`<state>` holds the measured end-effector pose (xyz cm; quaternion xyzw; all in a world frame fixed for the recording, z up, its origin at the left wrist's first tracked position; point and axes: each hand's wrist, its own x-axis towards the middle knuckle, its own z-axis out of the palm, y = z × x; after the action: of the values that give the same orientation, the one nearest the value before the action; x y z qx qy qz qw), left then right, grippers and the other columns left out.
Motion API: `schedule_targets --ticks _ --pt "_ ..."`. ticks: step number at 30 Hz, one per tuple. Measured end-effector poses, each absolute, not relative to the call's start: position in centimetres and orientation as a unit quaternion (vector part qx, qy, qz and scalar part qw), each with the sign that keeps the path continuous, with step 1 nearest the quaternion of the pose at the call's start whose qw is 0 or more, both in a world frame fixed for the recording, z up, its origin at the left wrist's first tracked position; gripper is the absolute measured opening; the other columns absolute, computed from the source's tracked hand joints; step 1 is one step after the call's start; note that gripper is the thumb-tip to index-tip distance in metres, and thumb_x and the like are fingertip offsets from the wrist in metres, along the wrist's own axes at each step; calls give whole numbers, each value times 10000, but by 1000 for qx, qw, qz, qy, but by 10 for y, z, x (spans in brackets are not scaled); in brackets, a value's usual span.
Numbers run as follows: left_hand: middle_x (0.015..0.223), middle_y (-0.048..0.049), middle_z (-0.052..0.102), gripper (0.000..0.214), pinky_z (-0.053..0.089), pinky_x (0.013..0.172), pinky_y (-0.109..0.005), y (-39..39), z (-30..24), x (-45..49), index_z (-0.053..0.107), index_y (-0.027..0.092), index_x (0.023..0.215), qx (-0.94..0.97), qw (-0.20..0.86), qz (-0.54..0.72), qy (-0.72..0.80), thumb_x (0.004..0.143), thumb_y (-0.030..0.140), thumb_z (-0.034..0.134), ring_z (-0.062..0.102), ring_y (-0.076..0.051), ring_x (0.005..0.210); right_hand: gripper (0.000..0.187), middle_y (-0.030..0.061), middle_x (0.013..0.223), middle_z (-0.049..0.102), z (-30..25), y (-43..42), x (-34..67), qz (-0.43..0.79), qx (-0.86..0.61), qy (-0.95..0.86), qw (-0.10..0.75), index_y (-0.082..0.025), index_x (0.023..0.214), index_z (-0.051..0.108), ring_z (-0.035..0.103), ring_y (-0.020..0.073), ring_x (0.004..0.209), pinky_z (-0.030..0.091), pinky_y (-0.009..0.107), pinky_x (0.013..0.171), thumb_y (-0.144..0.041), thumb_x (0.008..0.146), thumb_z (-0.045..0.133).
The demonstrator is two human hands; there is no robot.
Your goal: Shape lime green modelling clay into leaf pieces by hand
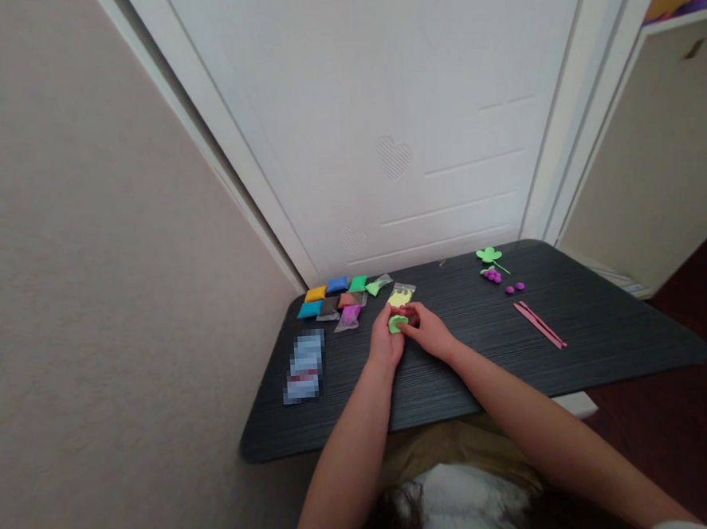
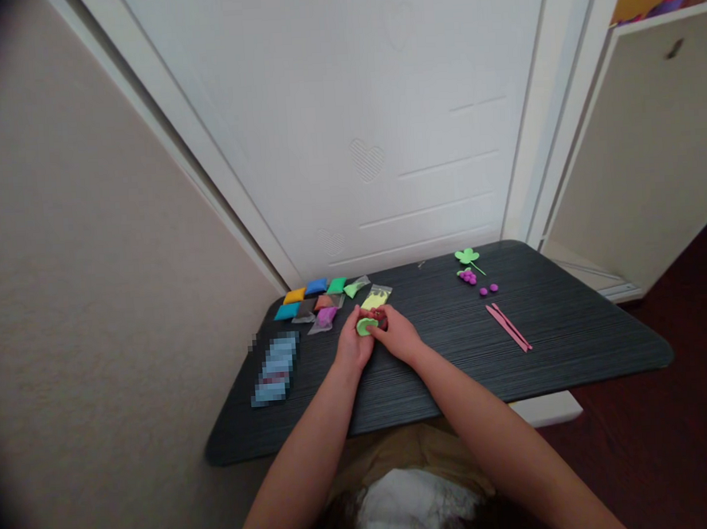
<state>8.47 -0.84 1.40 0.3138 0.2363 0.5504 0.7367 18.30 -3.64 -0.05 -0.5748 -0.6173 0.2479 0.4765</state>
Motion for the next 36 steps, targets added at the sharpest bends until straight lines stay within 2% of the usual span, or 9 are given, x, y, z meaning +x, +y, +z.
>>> schedule_targets --ticks 5,8,13,15,18,24,31,36 --pt "740 -25 579 159 393 755 -248 -10 14 88 559 128 700 359 698 568 246 691 280 516 543 -98 721 200 3 773 570 -1 -36 183 199 -583 -635 466 -199 848 547 501 114 656 385 252 625 -325 698 508" --pt "851 -41 583 173 377 786 -247 -9 14 88 570 144 805 394 657 581 274 686 254 511 534 -119 829 180 -9 709 572 1 -36 185 214 -584 -611 490 -197 793 555 510 116 636 389 253 623 -332 722 459" --pt "975 -36 564 397 363 790 -259 -12 16 85 548 219 964 496 548 573 354 577 159 615 505 -154 904 211 -8 686 588 2 -35 190 248 -591 -553 533 -190 780 544 532 119 619 399 247 593 -362 723 437" --pt "944 -39 582 396 351 791 -274 -13 15 84 578 228 942 533 499 560 391 557 162 641 509 -172 860 211 -7 687 590 1 -34 191 245 -596 -547 535 -190 781 541 536 121 620 401 249 592 -365 720 441" --pt "825 -42 617 281 318 816 -293 -15 12 82 628 226 865 560 451 546 430 585 204 634 516 -193 809 218 -10 677 587 2 -34 190 230 -605 -548 530 -197 821 534 536 122 608 401 253 589 -369 721 445" --pt "728 -39 631 219 318 798 -265 -18 13 83 654 222 786 519 441 590 435 572 171 646 539 -198 795 216 -12 658 576 5 -40 186 188 -617 -568 511 -210 882 523 526 122 585 390 249 573 -345 739 435" --pt "894 -33 608 252 317 826 -255 -21 18 84 640 241 837 568 392 588 422 590 188 636 517 -176 841 204 -8 651 572 6 -40 187 171 -624 -572 503 -215 855 526 520 129 583 384 251 571 -353 747 422" --pt "837 -33 612 155 292 875 -280 -20 19 82 654 240 748 567 407 580 421 601 198 624 498 -191 892 195 -12 657 571 7 -41 188 171 -620 -573 507 -215 848 525 521 128 592 382 250 578 -342 746 418"
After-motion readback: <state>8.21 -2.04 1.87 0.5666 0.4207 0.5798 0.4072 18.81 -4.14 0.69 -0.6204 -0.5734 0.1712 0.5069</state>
